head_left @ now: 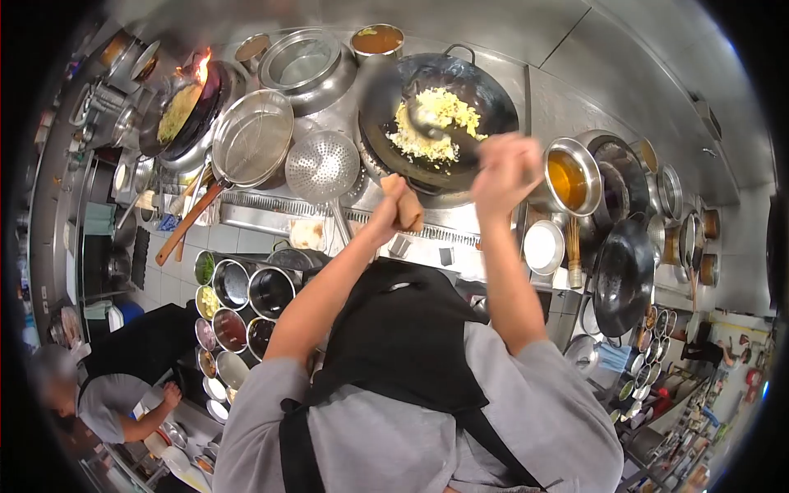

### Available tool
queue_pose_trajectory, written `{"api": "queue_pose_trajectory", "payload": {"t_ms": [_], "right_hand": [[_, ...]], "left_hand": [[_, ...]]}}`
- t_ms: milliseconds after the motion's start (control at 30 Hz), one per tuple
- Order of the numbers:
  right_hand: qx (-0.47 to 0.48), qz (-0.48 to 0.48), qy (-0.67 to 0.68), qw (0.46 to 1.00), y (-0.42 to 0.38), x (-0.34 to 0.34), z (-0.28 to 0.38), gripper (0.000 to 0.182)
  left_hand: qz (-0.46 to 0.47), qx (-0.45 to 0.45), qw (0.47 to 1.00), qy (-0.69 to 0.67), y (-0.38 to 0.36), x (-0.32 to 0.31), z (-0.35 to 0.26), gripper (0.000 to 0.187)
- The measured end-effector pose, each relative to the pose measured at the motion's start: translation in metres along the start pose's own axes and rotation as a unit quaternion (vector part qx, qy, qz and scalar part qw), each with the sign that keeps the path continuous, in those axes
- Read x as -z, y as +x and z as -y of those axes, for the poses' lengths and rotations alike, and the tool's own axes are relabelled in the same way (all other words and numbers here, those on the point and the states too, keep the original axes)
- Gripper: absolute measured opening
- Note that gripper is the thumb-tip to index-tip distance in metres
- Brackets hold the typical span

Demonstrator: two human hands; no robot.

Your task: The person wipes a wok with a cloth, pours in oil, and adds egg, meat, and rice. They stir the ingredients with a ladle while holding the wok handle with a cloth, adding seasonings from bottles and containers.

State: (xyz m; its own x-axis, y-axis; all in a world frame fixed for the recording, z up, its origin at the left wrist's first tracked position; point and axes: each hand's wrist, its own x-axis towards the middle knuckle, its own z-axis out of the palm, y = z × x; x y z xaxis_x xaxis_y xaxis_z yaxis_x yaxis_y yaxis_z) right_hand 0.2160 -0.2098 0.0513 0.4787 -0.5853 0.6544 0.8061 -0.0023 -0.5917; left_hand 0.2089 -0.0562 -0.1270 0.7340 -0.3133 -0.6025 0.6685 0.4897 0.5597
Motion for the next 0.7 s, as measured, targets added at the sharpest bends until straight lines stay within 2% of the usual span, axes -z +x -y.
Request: {"api": "queue_pose_trajectory", "payload": {"t_ms": [33,67,100,133,200,267,333,400,433,467,533,600,667,700], "right_hand": [[-0.009,0.073,-0.032,0.997,-0.025,-0.022,0.025,0.014],[0.072,0.124,-0.05,0.988,-0.044,-0.037,0.03,0.016],[0.028,0.187,-0.11,0.976,-0.056,-0.03,0.022,0.015],[0.054,0.177,-0.118,0.976,-0.056,-0.025,-0.004,0.015],[-0.04,0.163,-0.147,0.975,-0.027,-0.02,-0.026,0.016],[-0.042,0.116,-0.158,0.98,0.016,-0.017,-0.01,0.017],[-0.119,0.081,-0.041,0.989,0.038,-0.012,0.021,0.016],[-0.149,0.088,-0.033,0.984,0.039,0.005,0.017,0.017],[-0.172,0.099,-0.02,0.98,0.045,0.009,0.011,0.018],[-0.169,0.099,-0.024,0.98,0.055,0.012,0.009,0.018],[-0.196,0.029,0.025,0.98,0.074,0.017,0.013,0.018],[-0.205,0.012,0.042,0.978,0.071,0.016,0.036,0.016],[-0.168,0.028,0.067,0.983,0.047,-0.001,0.05,0.017],[-0.134,0.031,0.016,0.99,0.032,-0.006,0.039,0.016]], "left_hand": [[0.056,-0.003,0.998,-0.025,0.045,0.01,0.019,0.04],[0.085,-0.002,0.996,-0.034,0.053,0.006,0.021,0.038],[0.115,0.0,0.992,-0.043,0.059,0.001,0.021,0.036],[0.104,0.029,0.994,-0.036,0.037,-0.019,0.005,0.028],[0.097,0.054,0.993,-0.028,0.037,-0.033,0.004,0.021],[-0.024,0.074,0.995,-0.062,0.079,-0.024,0.018,0.018],[0.01,0.05,0.997,-0.051,0.075,-0.021,0.019,0.018],[-0.01,0.036,0.999,0.0,0.062,-0.027,0.024,0.021],[0.038,0.061,0.996,-0.043,0.033,-0.038,0.014,0.018],[0.042,0.064,0.996,-0.043,-0.004,-0.06,-0.005,0.018],[-0.081,0.22,0.971,-0.056,-0.071,-0.097,-0.038,0.018],[-0.075,0.229,0.969,-0.045,-0.083,-0.1,-0.046,0.017],[-0.075,0.232,0.969,-0.031,-0.075,-0.074,-0.032,0.016],[-0.022,0.154,0.988,0.003,-0.044,-0.037,0.003,0.014]]}}
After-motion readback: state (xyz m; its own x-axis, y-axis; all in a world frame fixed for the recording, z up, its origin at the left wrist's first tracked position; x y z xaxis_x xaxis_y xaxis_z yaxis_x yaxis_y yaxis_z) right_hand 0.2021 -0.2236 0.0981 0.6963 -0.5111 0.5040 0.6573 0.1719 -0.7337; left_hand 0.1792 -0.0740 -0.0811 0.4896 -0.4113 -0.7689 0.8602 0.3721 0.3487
